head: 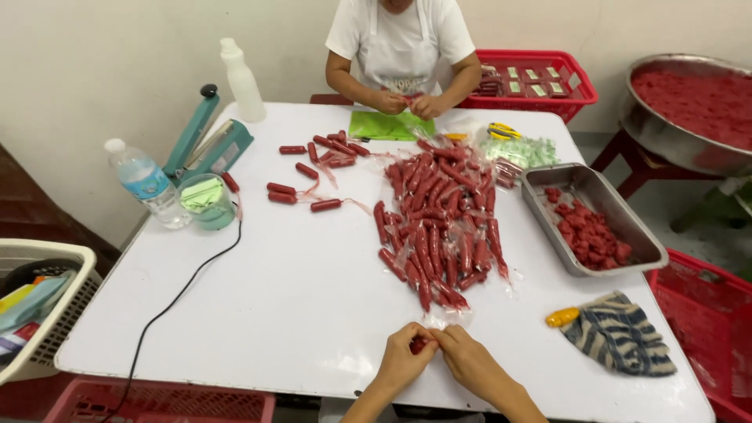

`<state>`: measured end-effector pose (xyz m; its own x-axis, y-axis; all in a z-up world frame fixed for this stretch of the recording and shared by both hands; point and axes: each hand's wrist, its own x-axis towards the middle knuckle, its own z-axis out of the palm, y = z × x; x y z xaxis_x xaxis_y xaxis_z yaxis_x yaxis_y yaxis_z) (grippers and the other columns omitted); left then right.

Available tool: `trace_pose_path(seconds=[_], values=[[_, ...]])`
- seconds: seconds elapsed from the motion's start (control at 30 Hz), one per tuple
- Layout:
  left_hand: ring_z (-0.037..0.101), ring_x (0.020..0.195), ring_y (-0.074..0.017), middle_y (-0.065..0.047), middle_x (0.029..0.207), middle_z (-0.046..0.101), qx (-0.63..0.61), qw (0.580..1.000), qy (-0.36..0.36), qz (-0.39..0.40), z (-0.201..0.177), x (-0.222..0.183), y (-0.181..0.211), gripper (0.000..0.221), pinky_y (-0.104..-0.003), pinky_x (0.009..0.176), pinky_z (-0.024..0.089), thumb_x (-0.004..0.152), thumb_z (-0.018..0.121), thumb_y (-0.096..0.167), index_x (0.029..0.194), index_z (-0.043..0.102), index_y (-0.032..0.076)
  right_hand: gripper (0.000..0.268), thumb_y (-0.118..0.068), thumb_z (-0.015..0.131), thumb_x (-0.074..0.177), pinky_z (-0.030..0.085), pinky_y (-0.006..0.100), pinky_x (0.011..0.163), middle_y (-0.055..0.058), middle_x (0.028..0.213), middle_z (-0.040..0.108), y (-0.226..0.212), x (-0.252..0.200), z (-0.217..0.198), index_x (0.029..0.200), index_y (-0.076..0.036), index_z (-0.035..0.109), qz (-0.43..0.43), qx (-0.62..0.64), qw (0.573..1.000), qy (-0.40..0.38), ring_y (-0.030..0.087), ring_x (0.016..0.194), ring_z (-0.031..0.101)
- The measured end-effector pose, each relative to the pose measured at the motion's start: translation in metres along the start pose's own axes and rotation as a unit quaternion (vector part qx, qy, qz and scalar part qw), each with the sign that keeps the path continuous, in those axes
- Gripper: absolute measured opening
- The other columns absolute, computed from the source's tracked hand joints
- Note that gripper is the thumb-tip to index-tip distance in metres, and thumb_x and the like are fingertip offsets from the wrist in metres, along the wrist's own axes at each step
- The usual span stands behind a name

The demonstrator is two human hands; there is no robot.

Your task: The person ties individual links on a long string of raw sausages by hand. They repeatedly pick up a sausage link, twist the casing to form a knot, and place the tied sausage into a red basket. The process is continuous throughout the video.

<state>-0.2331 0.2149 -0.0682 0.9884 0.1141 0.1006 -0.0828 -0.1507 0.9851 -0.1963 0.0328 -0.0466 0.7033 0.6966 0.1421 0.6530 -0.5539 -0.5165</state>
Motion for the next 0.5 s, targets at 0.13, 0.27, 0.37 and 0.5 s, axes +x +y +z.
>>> trace_pose_path(seconds=[0.13, 0.27, 0.37, 0.5], values=[[0.055, 0.066, -0.0113, 0.0, 0.075, 0.063, 0.052, 0.997, -0.017, 0.059, 0.006, 0.009, -0.004, 0.014, -0.027, 0.065, 0.047, 0.09, 0.073, 0.012, 0.081, 0.062, 0.012, 0.007, -0.021, 0.051, 0.099, 0.051, 0.043, 0.065, 0.007, 0.09, 0.061, 0.028, 0.001, 0.002, 0.098, -0.014, 0.054, -0.003, -0.048, 0.999, -0.025, 0.027, 0.08, 0.06], [0.059, 0.074, -0.0124, -0.001, 0.089, 0.069, 0.039, 0.997, -0.055, 0.045, 0.017, 0.0, 0.015, 0.007, -0.027, 0.069, 0.048, 0.092, 0.065, 0.007, 0.096, 0.07, 0.01, 0.012, -0.013, 0.054, 0.087, 0.05, 0.03, 0.07, -0.001, 0.075, 0.069, 0.024, -0.003, -0.016, 0.082, -0.013, 0.065, 0.139, 0.182, 0.973, -0.011, 0.013, 0.071, 0.063], [0.061, 0.096, -0.0251, -0.009, 0.096, 0.064, 0.129, 0.967, -0.058, 0.212, 0.023, -0.005, 0.025, 0.011, -0.035, 0.083, 0.05, 0.099, 0.064, 0.007, 0.108, 0.069, 0.003, 0.017, -0.006, 0.057, 0.088, 0.035, 0.029, 0.055, 0.004, 0.057, 0.048, 0.03, -0.008, -0.021, 0.079, -0.004, 0.072, 0.31, 0.424, 0.851, 0.019, 0.015, 0.056, 0.041], [0.058, 0.093, -0.0285, -0.01, 0.1, 0.065, 0.221, 0.94, -0.021, 0.261, 0.029, -0.017, 0.034, 0.01, -0.038, 0.078, 0.048, 0.097, 0.061, 0.003, 0.104, 0.067, 0.0, 0.019, 0.01, 0.054, 0.088, 0.034, 0.033, 0.045, 0.011, 0.052, 0.046, 0.029, -0.011, -0.017, 0.077, 0.009, 0.069, 0.273, 0.612, 0.737, 0.091, 0.018, 0.045, 0.037]])
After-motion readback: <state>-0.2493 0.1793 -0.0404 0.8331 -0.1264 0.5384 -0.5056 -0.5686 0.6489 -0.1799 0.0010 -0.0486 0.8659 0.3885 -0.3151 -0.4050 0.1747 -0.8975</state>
